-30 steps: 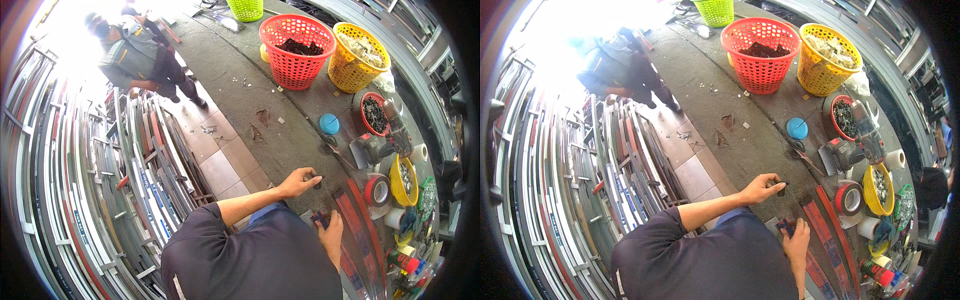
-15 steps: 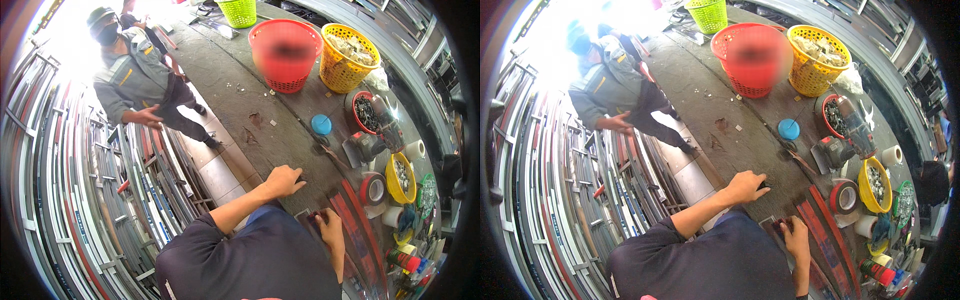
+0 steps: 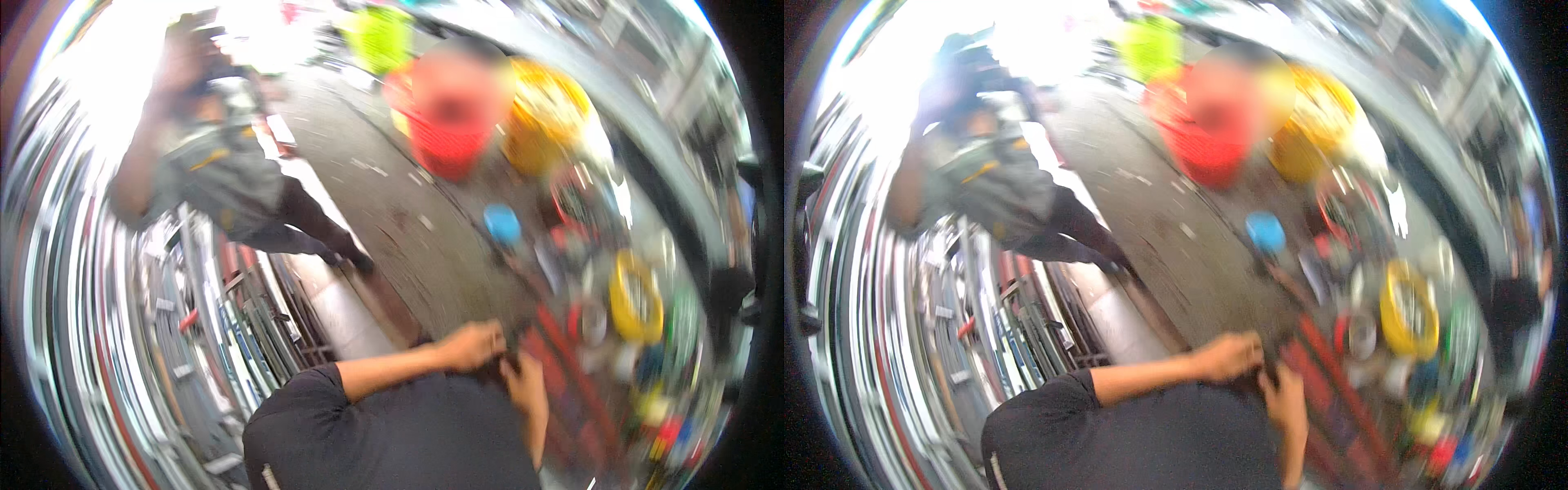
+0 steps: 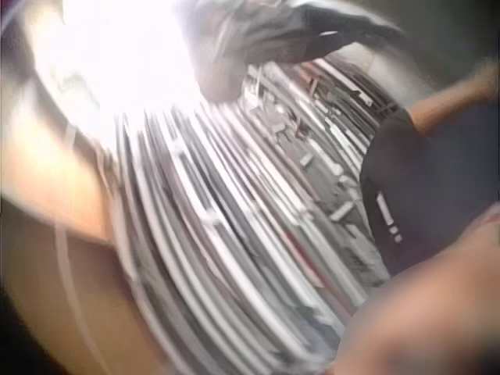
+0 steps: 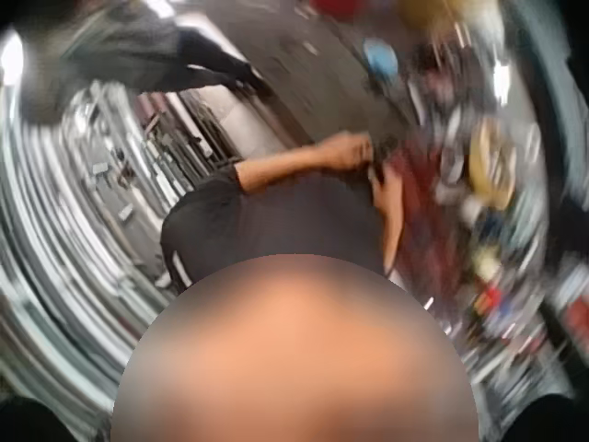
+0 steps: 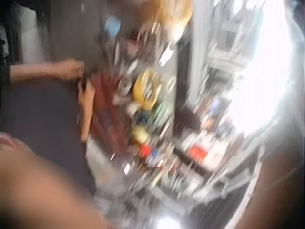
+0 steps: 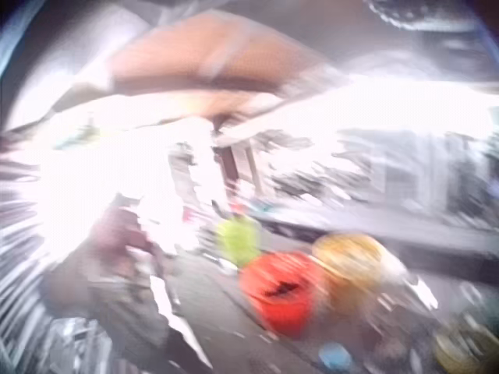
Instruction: The person cuts a protective film from a long metal profile using scissors, then attaches small black plastic clips to the profile ends. They align and press the clips into place, then handle additional profiles and a red plastic strip, arranging them on the workbench.
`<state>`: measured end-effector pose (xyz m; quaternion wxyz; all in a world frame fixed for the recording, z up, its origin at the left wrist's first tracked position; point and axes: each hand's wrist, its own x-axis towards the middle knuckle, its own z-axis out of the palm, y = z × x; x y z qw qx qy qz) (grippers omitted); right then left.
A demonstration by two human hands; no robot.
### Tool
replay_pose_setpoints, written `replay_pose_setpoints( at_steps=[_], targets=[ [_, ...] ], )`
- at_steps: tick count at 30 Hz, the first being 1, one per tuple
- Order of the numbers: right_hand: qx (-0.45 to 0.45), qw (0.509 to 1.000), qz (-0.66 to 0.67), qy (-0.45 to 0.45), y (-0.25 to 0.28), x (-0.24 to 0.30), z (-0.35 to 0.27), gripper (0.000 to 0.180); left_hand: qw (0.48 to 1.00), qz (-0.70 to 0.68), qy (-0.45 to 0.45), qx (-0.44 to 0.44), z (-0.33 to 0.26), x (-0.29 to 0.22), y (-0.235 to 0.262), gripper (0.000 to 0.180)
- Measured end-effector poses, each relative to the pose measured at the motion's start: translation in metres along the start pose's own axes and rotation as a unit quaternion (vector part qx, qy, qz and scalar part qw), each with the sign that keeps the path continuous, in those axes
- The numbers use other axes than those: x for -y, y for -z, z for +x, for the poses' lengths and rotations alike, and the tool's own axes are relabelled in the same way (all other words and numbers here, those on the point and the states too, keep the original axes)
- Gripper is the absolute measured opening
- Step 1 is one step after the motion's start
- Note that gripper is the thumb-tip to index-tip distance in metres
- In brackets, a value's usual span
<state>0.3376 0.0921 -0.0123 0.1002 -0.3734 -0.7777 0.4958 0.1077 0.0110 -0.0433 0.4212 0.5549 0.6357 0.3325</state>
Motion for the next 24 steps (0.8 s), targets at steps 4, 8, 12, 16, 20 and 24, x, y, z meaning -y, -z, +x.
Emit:
replay_pose_setpoints(
  at_steps=[4, 8, 12, 16, 20, 24],
  targets=[
    [0.068, 0.992, -0.091, 0.047, 0.003, -0.046, 0.019, 0.033, 0.998, -0.058, -0.022, -0.014, 0.006, 0.017, -0.012, 0.042],
    [0.116, 0.987, -0.083, 0.080, 0.008, -0.084, 0.033, 0.036, 0.999, 0.010, -0.016, -0.027, 0.004, 0.017, -0.015, 0.051],
    [0.135, 0.983, -0.086, 0.088, 0.010, -0.100, 0.040, 0.039, 0.995, 0.091, -0.005, -0.051, -0.006, 0.008, -0.018, 0.060],
    [0.143, 0.983, -0.074, 0.084, 0.008, -0.109, 0.044, 0.041, 0.994, 0.090, -0.010, -0.055, -0.009, 0.009, -0.016, 0.060],
    [0.129, 0.983, -0.080, 0.102, 0.007, -0.118, 0.042, 0.041, 0.991, 0.128, -0.031, -0.040, -0.002, 0.008, -0.010, 0.060],
    [0.119, 0.983, -0.103, 0.090, 0.010, -0.111, 0.039, 0.039, 0.989, 0.138, -0.021, -0.048, 0.005, 0.001, -0.004, 0.058]
  ],
)
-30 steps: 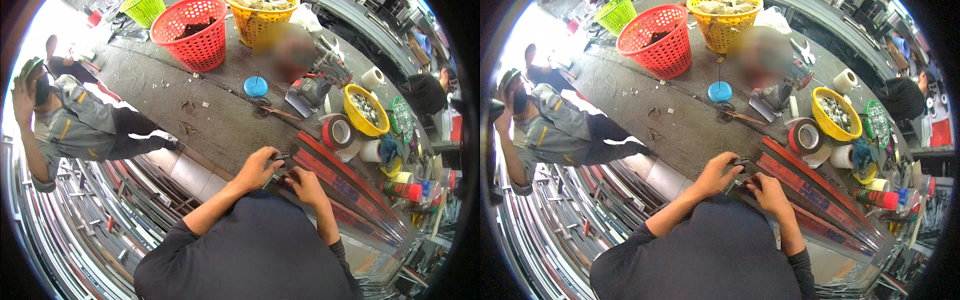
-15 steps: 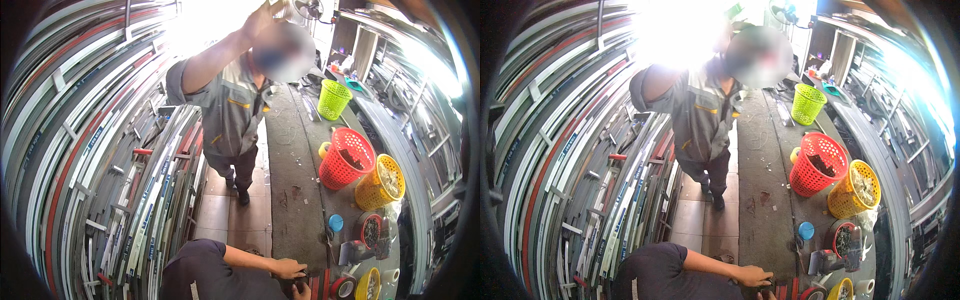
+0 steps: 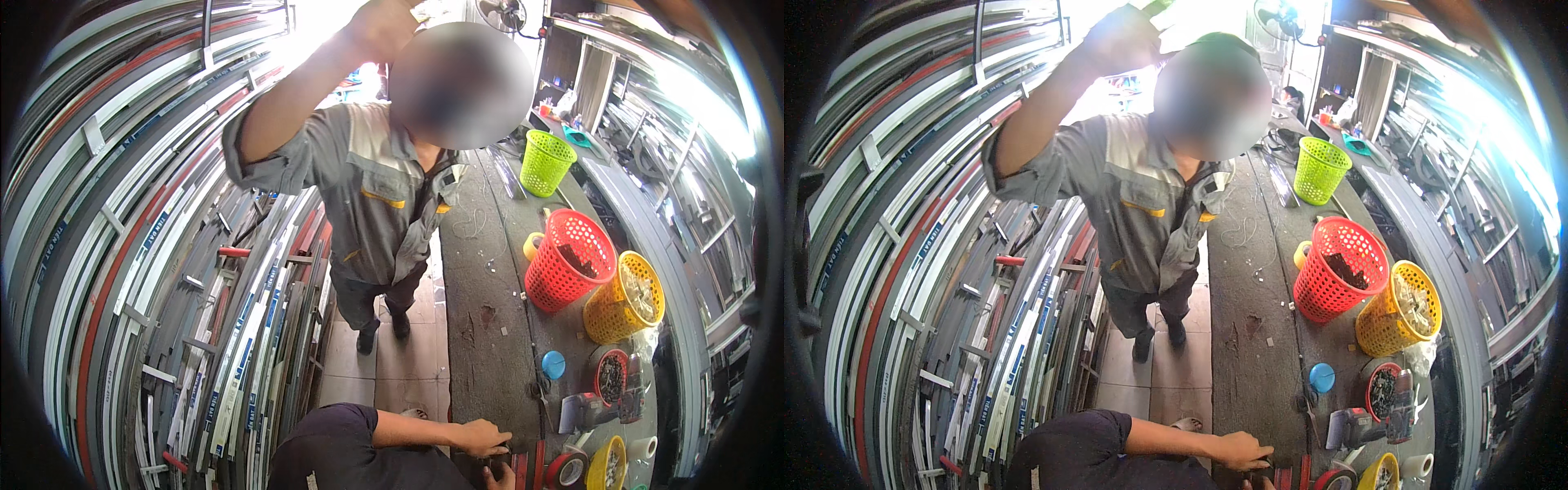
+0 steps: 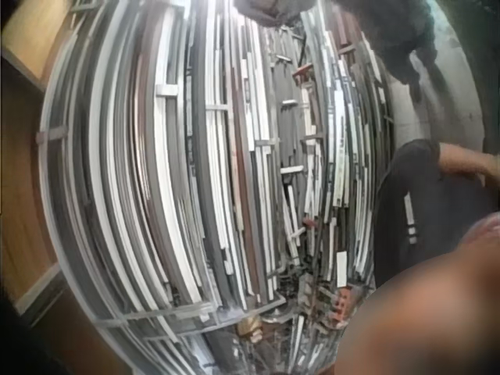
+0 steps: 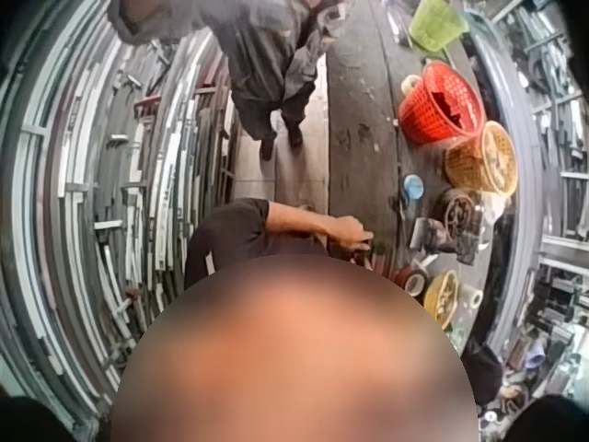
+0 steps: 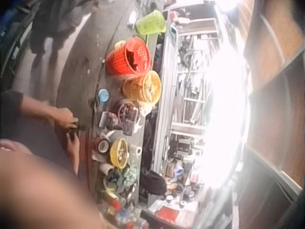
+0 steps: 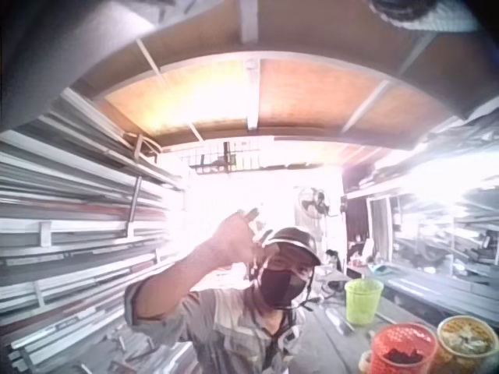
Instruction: The person cuts a protective film from a long metal profile using scissors, then attaches small black plastic clips to the profile ends. They align and press the clips into place, then handle additional profiles and a red plastic strip, arranging them on the workbench.
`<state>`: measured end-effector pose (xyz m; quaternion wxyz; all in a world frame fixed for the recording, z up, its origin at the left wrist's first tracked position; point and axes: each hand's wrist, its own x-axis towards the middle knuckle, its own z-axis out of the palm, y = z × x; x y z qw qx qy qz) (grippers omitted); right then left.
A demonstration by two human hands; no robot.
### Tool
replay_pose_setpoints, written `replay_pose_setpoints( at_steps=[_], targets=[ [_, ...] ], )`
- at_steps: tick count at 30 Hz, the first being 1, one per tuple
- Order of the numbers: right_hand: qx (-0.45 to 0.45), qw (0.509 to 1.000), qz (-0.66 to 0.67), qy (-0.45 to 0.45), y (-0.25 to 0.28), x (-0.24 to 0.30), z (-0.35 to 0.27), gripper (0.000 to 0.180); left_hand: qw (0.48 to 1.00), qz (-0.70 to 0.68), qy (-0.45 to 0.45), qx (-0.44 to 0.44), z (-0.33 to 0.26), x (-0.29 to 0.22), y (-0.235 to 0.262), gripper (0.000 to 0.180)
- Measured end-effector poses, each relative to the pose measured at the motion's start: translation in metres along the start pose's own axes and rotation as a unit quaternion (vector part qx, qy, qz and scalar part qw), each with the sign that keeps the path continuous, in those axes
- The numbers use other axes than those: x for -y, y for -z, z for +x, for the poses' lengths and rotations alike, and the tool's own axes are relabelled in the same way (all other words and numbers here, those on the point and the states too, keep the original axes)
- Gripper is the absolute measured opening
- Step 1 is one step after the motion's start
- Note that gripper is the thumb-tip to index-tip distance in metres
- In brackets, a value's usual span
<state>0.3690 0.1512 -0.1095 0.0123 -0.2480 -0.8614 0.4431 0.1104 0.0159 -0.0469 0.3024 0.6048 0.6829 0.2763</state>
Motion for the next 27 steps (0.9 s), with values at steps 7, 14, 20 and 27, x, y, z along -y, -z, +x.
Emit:
replay_pose_setpoints(
  at_steps=[7, 14, 20, 27],
  targets=[
    [-0.022, 0.994, 0.104, 0.020, 0.010, 0.073, 0.001, 0.041, 0.990, -0.142, 0.020, -0.016, 0.002, 0.000, 0.008, 0.057],
    [-0.092, 0.994, 0.045, -0.033, -0.003, 0.095, -0.009, 0.042, 0.968, -0.245, 0.060, 0.003, 0.010, 0.026, 0.019, 0.022],
    [-0.120, 0.987, 0.035, -0.097, 0.000, 0.114, -0.007, 0.038, 0.967, -0.211, 0.019, 0.142, 0.044, 0.029, 0.047, 0.024],
    [-0.105, 0.979, 0.022, -0.172, 0.019, 0.124, -0.007, 0.035, 0.926, -0.310, 0.120, 0.180, 0.091, 0.000, 0.047, 0.030]
  ],
)
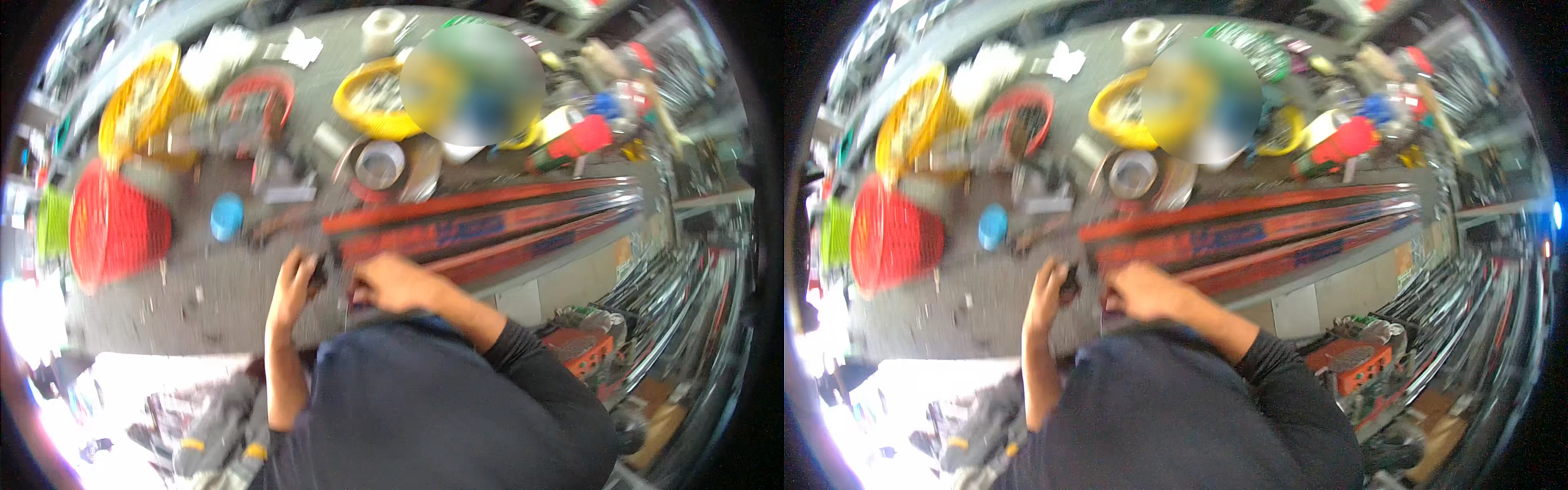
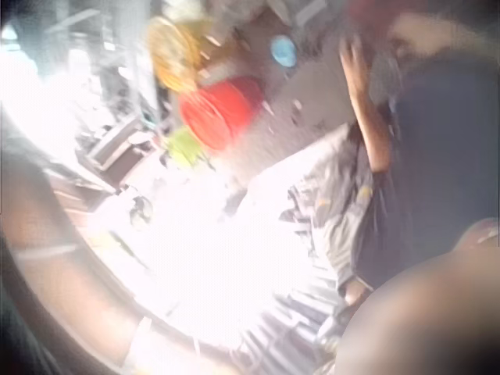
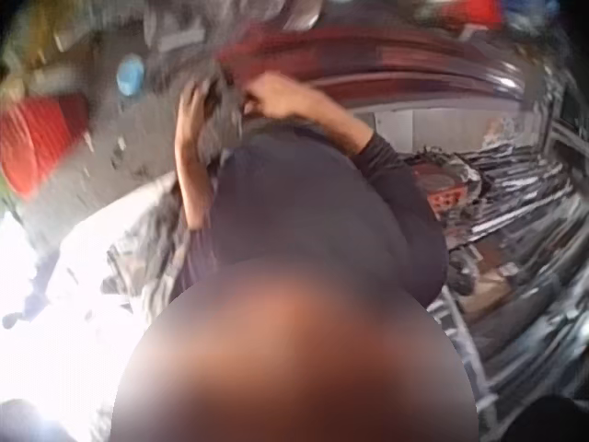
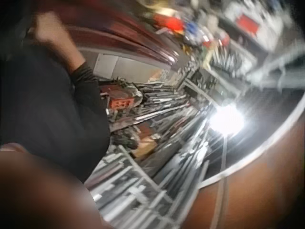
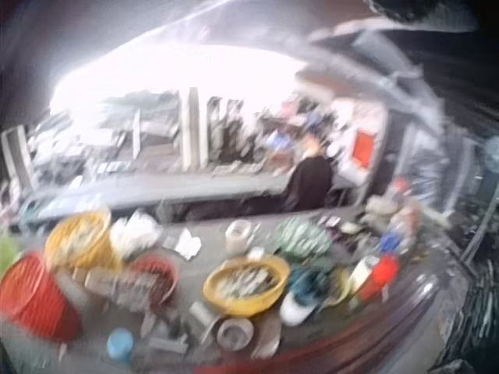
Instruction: The person cuts a protective film from a long metal profile using scissors, then attaches small black plastic clips to the profile ends. They align and press the clips into place, then handle additional profiles and a red plastic strip, arranging them on the workbench.
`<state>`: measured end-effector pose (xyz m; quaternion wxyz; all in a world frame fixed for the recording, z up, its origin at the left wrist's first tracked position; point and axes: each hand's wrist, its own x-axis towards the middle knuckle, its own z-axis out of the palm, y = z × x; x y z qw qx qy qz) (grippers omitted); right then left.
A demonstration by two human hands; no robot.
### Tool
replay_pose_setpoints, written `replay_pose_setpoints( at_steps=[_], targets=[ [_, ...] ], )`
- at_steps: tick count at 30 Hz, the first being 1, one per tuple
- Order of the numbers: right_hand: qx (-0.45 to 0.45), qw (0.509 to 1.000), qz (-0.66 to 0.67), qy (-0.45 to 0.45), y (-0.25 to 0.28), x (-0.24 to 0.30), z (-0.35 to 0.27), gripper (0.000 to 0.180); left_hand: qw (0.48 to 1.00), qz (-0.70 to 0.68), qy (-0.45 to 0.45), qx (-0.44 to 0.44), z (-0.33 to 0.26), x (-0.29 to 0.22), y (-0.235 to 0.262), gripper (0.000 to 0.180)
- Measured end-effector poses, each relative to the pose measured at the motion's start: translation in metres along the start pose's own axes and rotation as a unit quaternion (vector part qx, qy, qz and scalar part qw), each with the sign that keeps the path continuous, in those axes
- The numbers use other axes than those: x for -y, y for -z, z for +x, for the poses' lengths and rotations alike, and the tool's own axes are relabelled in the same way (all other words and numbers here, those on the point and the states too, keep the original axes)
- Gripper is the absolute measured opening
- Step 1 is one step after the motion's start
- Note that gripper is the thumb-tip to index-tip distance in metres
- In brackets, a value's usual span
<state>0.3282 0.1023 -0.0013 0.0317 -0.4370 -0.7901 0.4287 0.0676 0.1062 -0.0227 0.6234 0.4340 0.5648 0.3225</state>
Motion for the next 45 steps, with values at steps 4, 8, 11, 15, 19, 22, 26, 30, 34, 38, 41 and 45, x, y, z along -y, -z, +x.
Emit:
replay_pose_setpoints(
  at_steps=[4, 8, 11, 15, 19, 22, 26, 30, 34, 38, 41, 45],
  targets=[
    [0.008, 0.996, 0.084, 0.005, 0.002, -0.006, 0.002, 0.037, 0.991, 0.065, -0.051, 0.103, 0.021, 0.006, -0.011, 0.029],
    [0.000, 0.994, 0.107, -0.004, 0.010, -0.002, 0.005, 0.038, 0.983, 0.108, -0.081, 0.122, 0.027, 0.000, 0.006, 0.025],
    [0.009, 0.997, 0.075, 0.013, 0.014, 0.003, 0.003, 0.039, 0.991, 0.084, -0.012, 0.104, 0.009, 0.000, 0.010, 0.026],
    [0.009, 0.996, 0.094, 0.008, 0.011, 0.003, 0.001, 0.039, 0.995, -0.034, 0.040, 0.084, -0.012, 0.012, 0.009, 0.031],
    [0.002, 0.995, 0.101, 0.020, 0.006, 0.002, 0.000, 0.037, 0.997, -0.059, 0.038, 0.022, -0.028, 0.026, 0.001, 0.034],
    [0.015, 0.994, 0.107, 0.009, 0.010, 0.003, 0.001, 0.035, 0.999, 0.016, -0.034, 0.025, -0.036, 0.027, 0.000, 0.036],
    [0.022, 0.994, 0.110, 0.006, 0.017, 0.006, 0.003, 0.034, 0.988, 0.137, -0.049, 0.059, -0.054, 0.020, 0.001, 0.034],
    [0.030, 0.996, 0.084, -0.003, 0.020, 0.008, 0.004, 0.034, 0.990, 0.128, -0.055, -0.011, -0.078, 0.020, -0.016, 0.033],
    [0.010, 0.996, 0.090, -0.007, 0.023, 0.005, 0.006, 0.034, 0.996, 0.075, -0.011, -0.046, -0.092, 0.027, -0.029, 0.035],
    [0.007, 0.995, 0.093, -0.014, 0.028, 0.002, 0.010, 0.036, 0.993, 0.103, 0.014, -0.063, -0.100, 0.026, -0.033, 0.040],
    [0.003, 0.997, 0.078, -0.008, 0.032, 0.000, 0.012, 0.037, 0.992, 0.104, 0.051, -0.055, -0.110, 0.023, -0.033, 0.042],
    [-0.001, 0.996, 0.088, 0.000, 0.033, -0.001, 0.014, 0.038, 0.987, 0.140, 0.070, -0.045, -0.115, 0.024, -0.030, 0.035]
  ],
)
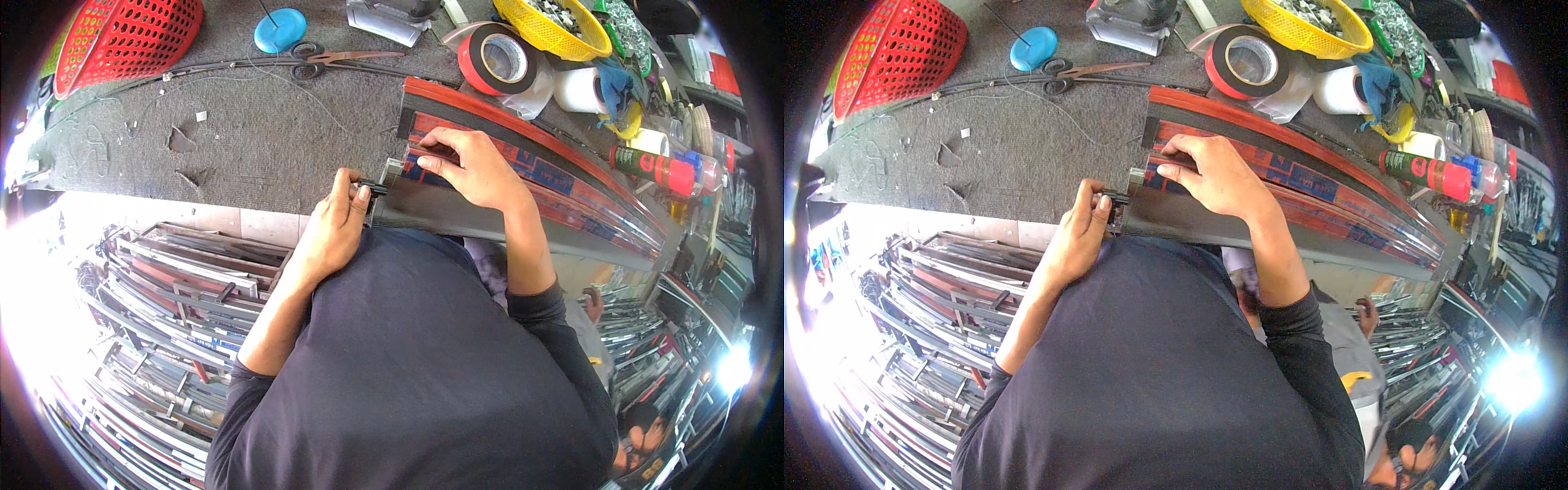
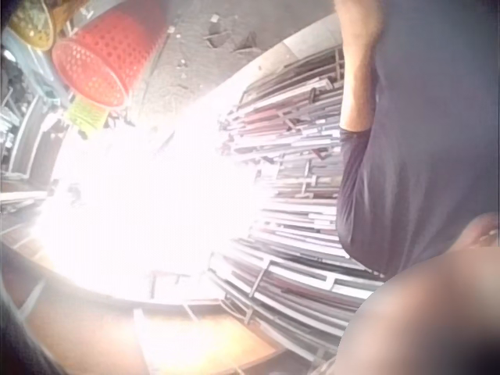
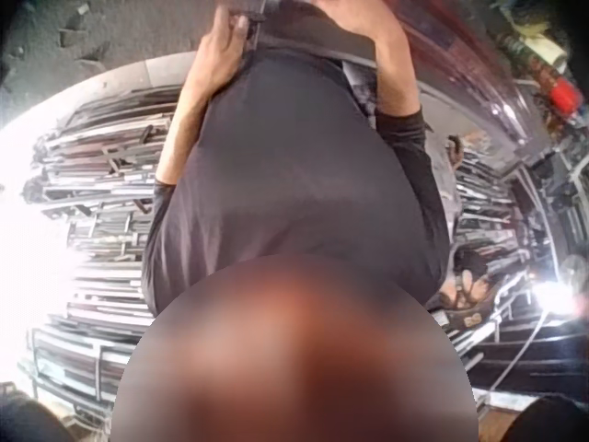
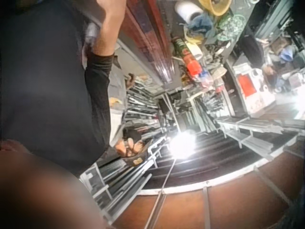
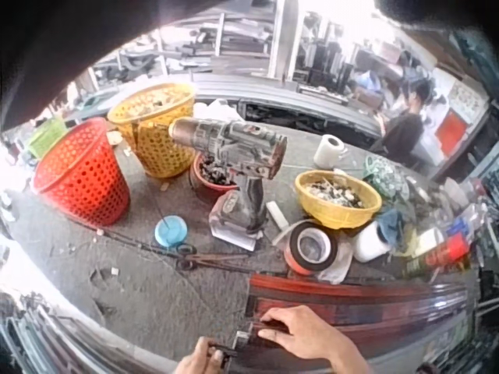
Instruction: The person cuts a protective film from a long metal profile using scissors, then attaches small black plastic clips to the profile ends. They align and press the clips into place, then handle additional profiles and a red plastic strip, arranging them on the workbench.
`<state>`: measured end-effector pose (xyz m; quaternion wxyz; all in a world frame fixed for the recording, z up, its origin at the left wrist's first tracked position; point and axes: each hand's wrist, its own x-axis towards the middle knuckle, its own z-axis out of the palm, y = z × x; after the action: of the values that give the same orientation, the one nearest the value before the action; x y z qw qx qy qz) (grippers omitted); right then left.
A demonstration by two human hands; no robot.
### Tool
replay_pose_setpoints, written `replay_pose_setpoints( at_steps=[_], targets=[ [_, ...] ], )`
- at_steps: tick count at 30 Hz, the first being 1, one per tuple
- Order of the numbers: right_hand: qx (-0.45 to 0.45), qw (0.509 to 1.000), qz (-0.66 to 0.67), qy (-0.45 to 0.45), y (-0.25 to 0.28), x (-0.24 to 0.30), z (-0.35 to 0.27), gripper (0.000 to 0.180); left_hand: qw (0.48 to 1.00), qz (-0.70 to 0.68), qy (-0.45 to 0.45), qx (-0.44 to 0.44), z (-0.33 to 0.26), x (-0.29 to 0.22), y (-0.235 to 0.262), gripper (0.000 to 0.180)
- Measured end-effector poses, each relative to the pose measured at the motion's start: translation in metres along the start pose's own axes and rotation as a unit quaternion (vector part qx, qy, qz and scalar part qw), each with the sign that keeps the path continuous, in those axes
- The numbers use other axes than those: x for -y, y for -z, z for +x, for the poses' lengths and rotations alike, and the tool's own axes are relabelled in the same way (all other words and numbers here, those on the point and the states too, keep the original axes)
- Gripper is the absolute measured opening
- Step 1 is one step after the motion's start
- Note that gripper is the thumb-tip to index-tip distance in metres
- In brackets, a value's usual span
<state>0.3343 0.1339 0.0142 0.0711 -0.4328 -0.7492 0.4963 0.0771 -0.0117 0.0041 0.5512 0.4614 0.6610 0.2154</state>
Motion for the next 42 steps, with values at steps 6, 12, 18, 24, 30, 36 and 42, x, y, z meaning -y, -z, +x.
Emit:
replay_pose_setpoints(
  at_steps=[6, 12, 18, 24, 30, 36, 42],
  targets=[
    [-0.006, 1.000, 0.004, -0.004, 0.003, 0.001, 0.002, 0.037, 1.000, 0.000, -0.008, 0.023, 0.004, 0.010, -0.002, 0.039],
    [-0.003, 1.000, -0.005, -0.005, 0.007, 0.002, 0.004, 0.036, 0.988, -0.148, -0.023, -0.022, -0.001, 0.013, -0.015, 0.033],
    [0.019, 1.000, -0.006, -0.007, 0.006, 0.000, 0.005, 0.037, 0.976, -0.216, -0.016, -0.022, -0.005, 0.014, -0.029, 0.033],
    [0.039, 0.999, -0.018, 0.011, 0.005, -0.002, 0.005, 0.036, 0.967, -0.199, -0.083, -0.134, 0.005, 0.013, -0.025, 0.038],
    [0.028, 0.998, -0.018, 0.044, -0.001, 0.001, 0.000, 0.036, 0.955, -0.232, -0.129, -0.130, 0.038, 0.017, 0.019, 0.036],
    [0.023, 0.999, -0.014, 0.028, -0.007, -0.002, -0.005, 0.037, 0.973, -0.158, -0.139, -0.094, 0.068, 0.014, 0.050, 0.028],
    [-0.017, 0.999, -0.040, 0.014, -0.023, -0.008, 0.001, 0.034, 0.986, -0.109, -0.099, -0.073, 0.085, 0.074, 0.079, 0.059]
  ],
)
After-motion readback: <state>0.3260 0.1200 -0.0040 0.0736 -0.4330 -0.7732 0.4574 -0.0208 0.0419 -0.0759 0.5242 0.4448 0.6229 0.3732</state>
